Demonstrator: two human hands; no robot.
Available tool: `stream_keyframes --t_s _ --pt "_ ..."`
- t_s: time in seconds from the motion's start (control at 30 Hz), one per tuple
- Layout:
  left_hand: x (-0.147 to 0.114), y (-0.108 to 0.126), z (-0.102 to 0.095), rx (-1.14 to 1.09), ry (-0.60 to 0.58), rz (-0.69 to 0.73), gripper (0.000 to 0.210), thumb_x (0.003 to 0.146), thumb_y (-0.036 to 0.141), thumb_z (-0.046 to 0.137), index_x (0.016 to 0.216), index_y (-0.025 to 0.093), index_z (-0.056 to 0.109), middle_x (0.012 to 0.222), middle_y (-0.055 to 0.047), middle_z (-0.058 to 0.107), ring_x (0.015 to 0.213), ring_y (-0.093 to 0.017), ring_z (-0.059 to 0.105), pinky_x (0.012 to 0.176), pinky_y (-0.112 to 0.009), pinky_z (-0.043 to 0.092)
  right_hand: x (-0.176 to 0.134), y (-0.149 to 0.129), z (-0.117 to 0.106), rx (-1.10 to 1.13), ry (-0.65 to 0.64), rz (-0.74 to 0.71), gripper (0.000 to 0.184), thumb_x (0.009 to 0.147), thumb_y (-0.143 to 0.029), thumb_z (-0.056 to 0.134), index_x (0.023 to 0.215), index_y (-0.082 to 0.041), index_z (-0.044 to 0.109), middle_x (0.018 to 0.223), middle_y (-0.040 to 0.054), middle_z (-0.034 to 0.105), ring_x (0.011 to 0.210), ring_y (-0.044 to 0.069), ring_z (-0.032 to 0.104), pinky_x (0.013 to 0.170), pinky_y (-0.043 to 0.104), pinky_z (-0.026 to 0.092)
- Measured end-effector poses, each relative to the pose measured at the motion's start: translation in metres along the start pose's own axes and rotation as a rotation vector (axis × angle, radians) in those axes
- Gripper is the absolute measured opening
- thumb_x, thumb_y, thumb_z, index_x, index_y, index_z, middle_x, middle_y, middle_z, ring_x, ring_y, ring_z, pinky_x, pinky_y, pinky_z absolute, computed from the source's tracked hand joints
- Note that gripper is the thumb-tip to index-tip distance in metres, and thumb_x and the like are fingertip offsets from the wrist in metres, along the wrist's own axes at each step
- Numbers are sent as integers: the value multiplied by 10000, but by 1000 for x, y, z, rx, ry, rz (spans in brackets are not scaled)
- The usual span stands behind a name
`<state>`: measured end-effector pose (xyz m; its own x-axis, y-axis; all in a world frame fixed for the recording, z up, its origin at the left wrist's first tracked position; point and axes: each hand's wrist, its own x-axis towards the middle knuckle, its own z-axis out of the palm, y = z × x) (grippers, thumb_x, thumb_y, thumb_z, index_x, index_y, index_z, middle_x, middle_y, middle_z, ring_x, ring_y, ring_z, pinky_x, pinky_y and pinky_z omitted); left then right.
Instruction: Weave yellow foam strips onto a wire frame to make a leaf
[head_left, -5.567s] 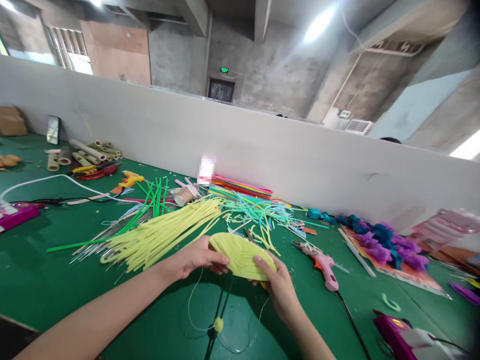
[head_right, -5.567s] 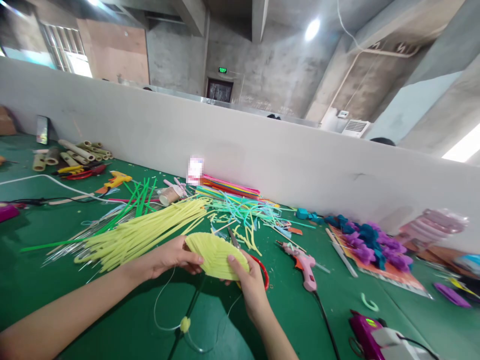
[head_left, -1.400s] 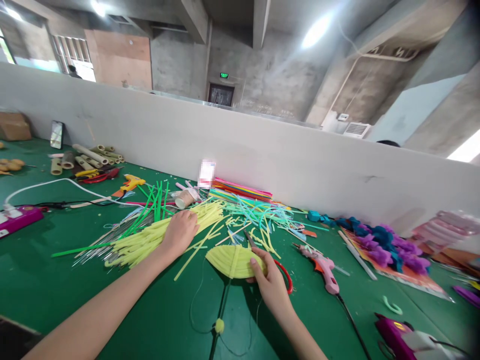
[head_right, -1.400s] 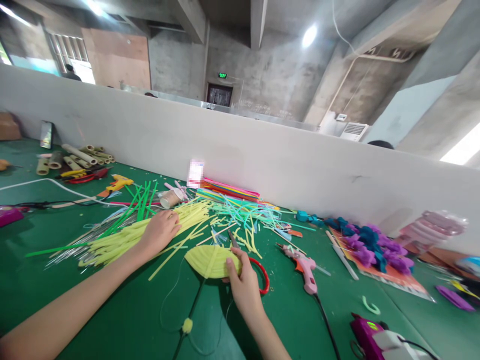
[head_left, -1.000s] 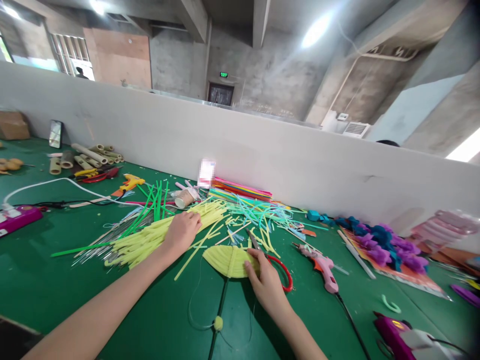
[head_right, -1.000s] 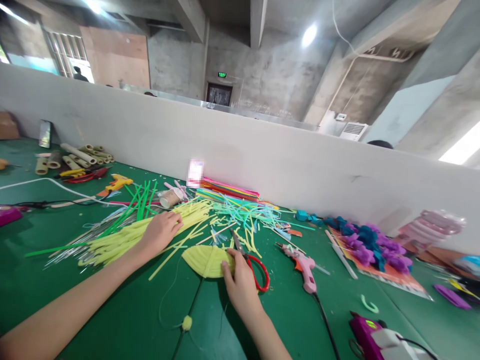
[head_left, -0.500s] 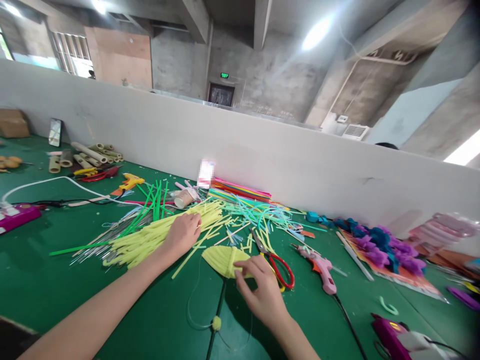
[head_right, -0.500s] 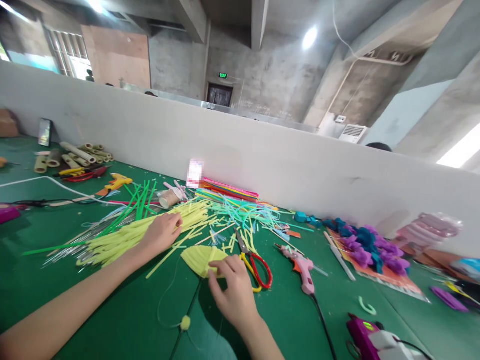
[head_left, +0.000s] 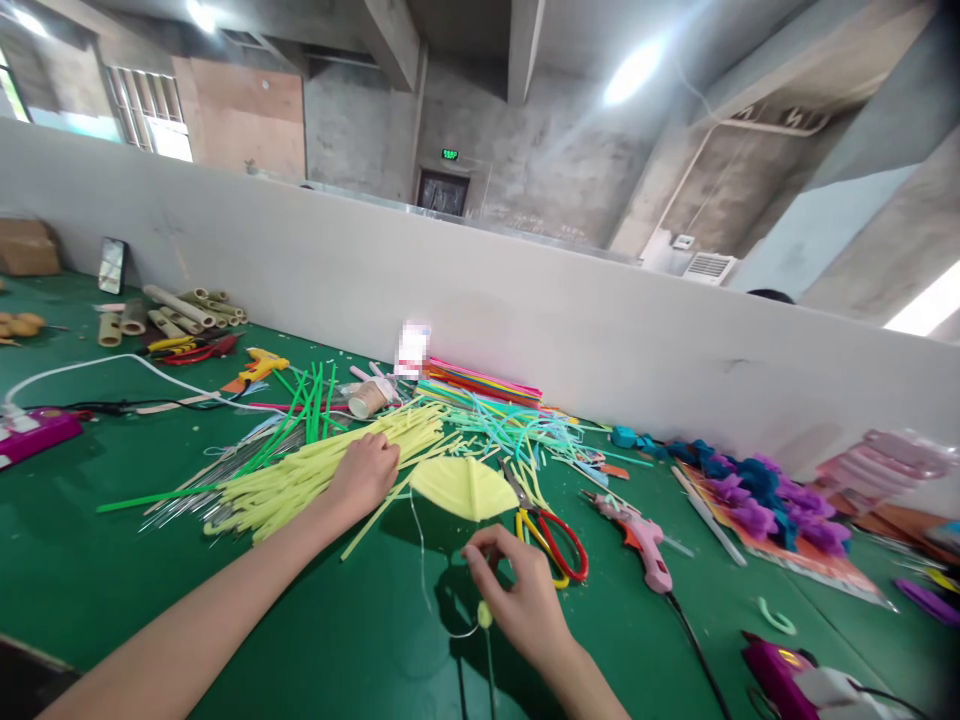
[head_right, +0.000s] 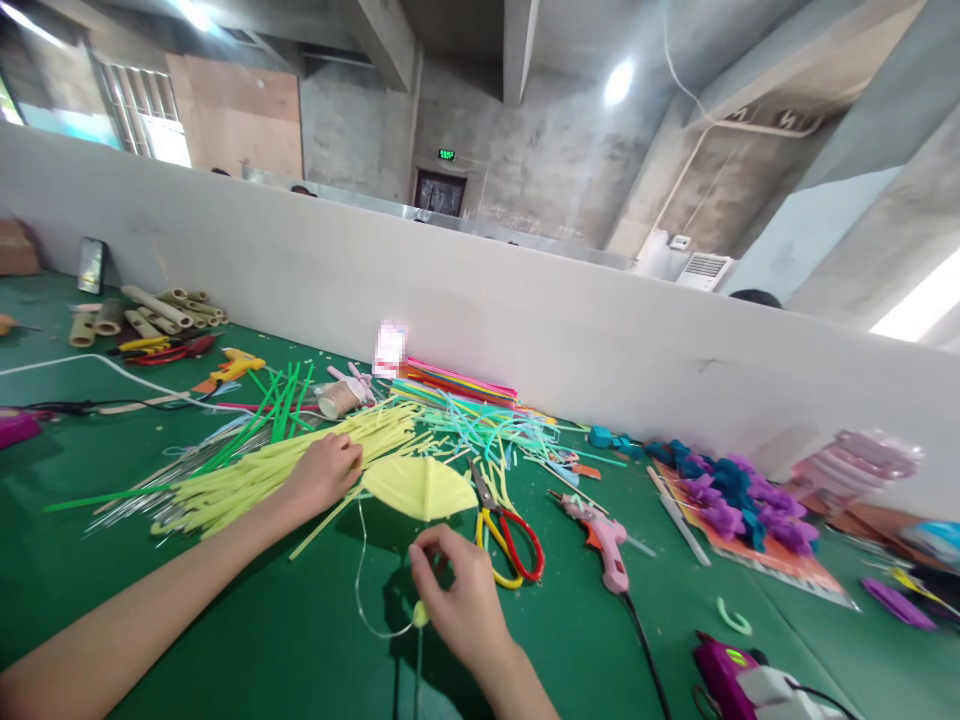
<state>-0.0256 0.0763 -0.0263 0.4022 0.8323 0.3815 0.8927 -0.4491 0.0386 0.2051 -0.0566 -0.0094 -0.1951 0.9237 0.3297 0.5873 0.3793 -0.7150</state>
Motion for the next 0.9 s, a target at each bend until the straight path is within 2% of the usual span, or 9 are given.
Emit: stream_keyframes --t_s 0.13,0.3,0.37,0.47,0.57,0.67,0.8,0.9 --pt "2 0 -1 -1 10 -2 172 868 212 464 824 158 621 845 -108 618 813 -245 578 688 -338 405 4 2 -4 355 67 118 137 848 -323 618 907 -208 572 883 57 680 752 167 603 679 269 470" --pt "2 2 -5 -12 34 -4 173 870 215 457 813 160 611 811 -89 636 786 -231 594 685 -331 403 6 5 -3 785 164 241 295 801 -321 696 1001 -234 497 909 45 719 582 121 602 559 243 460" --pt "2 2 -6 -14 42 -5 177 870 215 454 805 160 609 799 -87 643 776 -231 599 684 -332 404 8 5 -5 917 208 290 333 787 -326 714 1033 -228 511 958 55 725 554 108 605 526 227 455" --pt "3 2 -6 -18 51 -5 183 869 208 450 792 160 609 782 -85 649 762 -229 608 682 -333 405 9 6 -13 1079 309 408 310 760 -319 744 997 -204 582 1072 61 708 633 99 646 566 203 488" --pt "3 3 -6 -23 61 -3 175 865 200 459 783 161 609 770 -82 652 755 -224 612 684 -325 406 10 9 -19 1182 356 543 324 704 -304 794 965 -193 637 1063 56 714 759 134 682 650 217 525" --pt "3 4 -9 -26 84 -6 168 870 199 464 787 165 607 780 -77 652 777 -222 609 705 -322 405 9 13 -21 1215 289 571 327 671 -301 819 933 -183 663 984 73 734 814 170 686 668 241 530" --pt "4 6 -15 -28 127 -28 169 896 214 446 828 169 594 813 -76 645 786 -219 598 713 -319 401 9 15 -13 1191 195 582 290 682 -281 816 918 -175 684 876 41 729 709 112 647 600 195 492" --pt "4 8 -18 -40 154 -45 203 939 230 387 894 170 575 831 -74 647 777 -210 600 689 -303 395 10 15 -6 1205 180 604 291 660 -265 831 904 -173 702 738 -5 692 626 73 595 537 150 446"
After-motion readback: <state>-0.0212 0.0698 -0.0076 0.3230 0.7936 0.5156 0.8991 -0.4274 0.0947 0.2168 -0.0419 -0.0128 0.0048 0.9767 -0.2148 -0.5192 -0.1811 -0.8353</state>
